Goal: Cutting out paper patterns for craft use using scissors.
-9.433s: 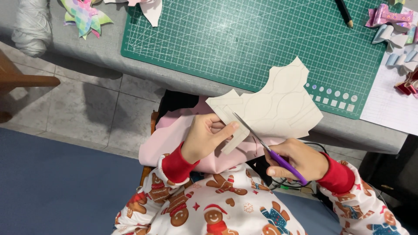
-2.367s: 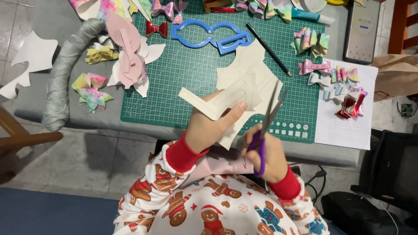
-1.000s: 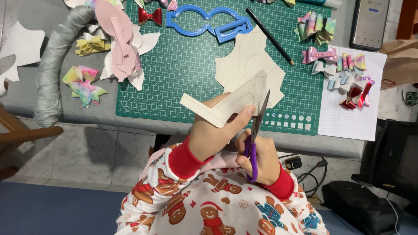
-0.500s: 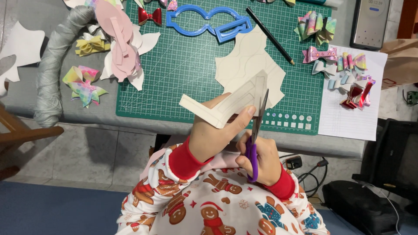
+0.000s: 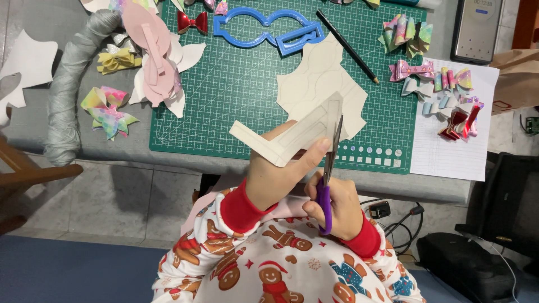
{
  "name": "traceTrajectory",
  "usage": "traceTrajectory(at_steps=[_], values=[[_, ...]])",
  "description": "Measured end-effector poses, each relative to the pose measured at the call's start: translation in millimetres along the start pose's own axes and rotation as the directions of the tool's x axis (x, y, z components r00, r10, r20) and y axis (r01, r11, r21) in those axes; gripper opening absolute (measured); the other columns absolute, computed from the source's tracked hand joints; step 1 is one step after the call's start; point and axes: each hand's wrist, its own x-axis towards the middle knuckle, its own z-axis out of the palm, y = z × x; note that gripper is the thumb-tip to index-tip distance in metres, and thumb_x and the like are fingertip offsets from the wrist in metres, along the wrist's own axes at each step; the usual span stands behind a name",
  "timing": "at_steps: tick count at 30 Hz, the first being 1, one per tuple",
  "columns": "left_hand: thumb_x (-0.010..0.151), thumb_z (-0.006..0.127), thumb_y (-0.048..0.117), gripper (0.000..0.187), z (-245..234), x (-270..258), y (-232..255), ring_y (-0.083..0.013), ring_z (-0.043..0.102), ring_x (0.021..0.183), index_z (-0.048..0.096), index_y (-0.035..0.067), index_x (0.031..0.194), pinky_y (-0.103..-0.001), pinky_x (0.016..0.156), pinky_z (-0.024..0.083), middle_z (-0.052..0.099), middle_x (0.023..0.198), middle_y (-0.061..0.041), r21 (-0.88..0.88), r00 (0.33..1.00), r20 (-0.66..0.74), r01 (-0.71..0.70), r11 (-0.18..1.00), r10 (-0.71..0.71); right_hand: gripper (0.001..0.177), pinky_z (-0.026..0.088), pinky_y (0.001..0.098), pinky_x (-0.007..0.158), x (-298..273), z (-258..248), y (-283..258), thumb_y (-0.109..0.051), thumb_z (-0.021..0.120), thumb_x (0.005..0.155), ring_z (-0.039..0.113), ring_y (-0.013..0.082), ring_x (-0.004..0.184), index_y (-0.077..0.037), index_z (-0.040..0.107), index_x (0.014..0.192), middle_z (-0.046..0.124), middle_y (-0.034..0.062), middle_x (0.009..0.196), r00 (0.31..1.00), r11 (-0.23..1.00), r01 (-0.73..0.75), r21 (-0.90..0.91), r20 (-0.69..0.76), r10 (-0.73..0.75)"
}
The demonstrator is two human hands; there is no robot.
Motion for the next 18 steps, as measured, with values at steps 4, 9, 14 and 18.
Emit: traceTrajectory(at_steps=[4, 9, 14, 18], values=[[0.090, 0.077, 0.023, 0.022, 3.9, -2.0, -7.9, -0.0103, 0.068, 0.074, 0.072, 0.002, 0.087, -0.033, 0.057, 0.061, 0.071, 0.068, -0.016, -0.022, 0.998, -0.068, 0.009, 1.000, -0.011, 0.047, 0.042, 0.0199, 0.039, -0.7, 1.3, 0.1, -0.061, 0.068, 0.089, 0.054, 0.0098, 0.037, -0.018, 0.058, 0.074, 0.058, -0.0035, 0.052, 1.000, 1.000, -0.004, -0.010, 0.010, 0.004], [0.090, 0.076, 0.020, 0.020, 2.8, -4.8, -4.0, -0.0071, 0.063, 0.071, 0.072, 0.001, 0.088, -0.031, 0.057, 0.060, 0.069, 0.065, -0.013, -0.067, 0.997, -0.045, 0.052, 0.996, -0.056, 0.048, 0.044, 0.0217, 0.041, 1.9, -1.3, 0.7, -0.064, 0.068, 0.088, 0.054, 0.0117, 0.039, -0.019, 0.059, 0.076, 0.058, -0.0031, 0.054, 1.000, 0.999, 0.000, -0.038, 0.015, 0.000], [0.090, 0.075, 0.021, 0.021, 2.1, -7.6, -0.6, -0.0121, 0.071, 0.068, 0.072, 0.000, 0.089, -0.032, 0.056, 0.061, 0.071, 0.066, -0.015, -0.062, 0.996, -0.019, 0.080, 0.995, -0.082, 0.050, 0.046, 0.0221, 0.044, 1.7, -0.9, 3.5, -0.066, 0.067, 0.087, 0.056, 0.0112, 0.042, -0.019, 0.058, 0.077, 0.060, -0.0038, 0.055, 1.000, 0.999, -0.004, -0.034, 0.021, 0.005], [0.089, 0.076, 0.021, 0.021, 4.3, -7.7, -2.3, -0.0101, 0.067, 0.065, 0.072, 0.000, 0.088, -0.032, 0.053, 0.059, 0.069, 0.063, -0.016, -0.035, 0.999, -0.041, 0.031, 0.999, -0.033, 0.050, 0.045, 0.0205, 0.044, 0.2, 0.3, 2.8, -0.067, 0.067, 0.087, 0.054, 0.0105, 0.040, -0.019, 0.058, 0.076, 0.058, -0.0051, 0.053, 1.000, 0.999, 0.002, -0.048, 0.002, -0.002]])
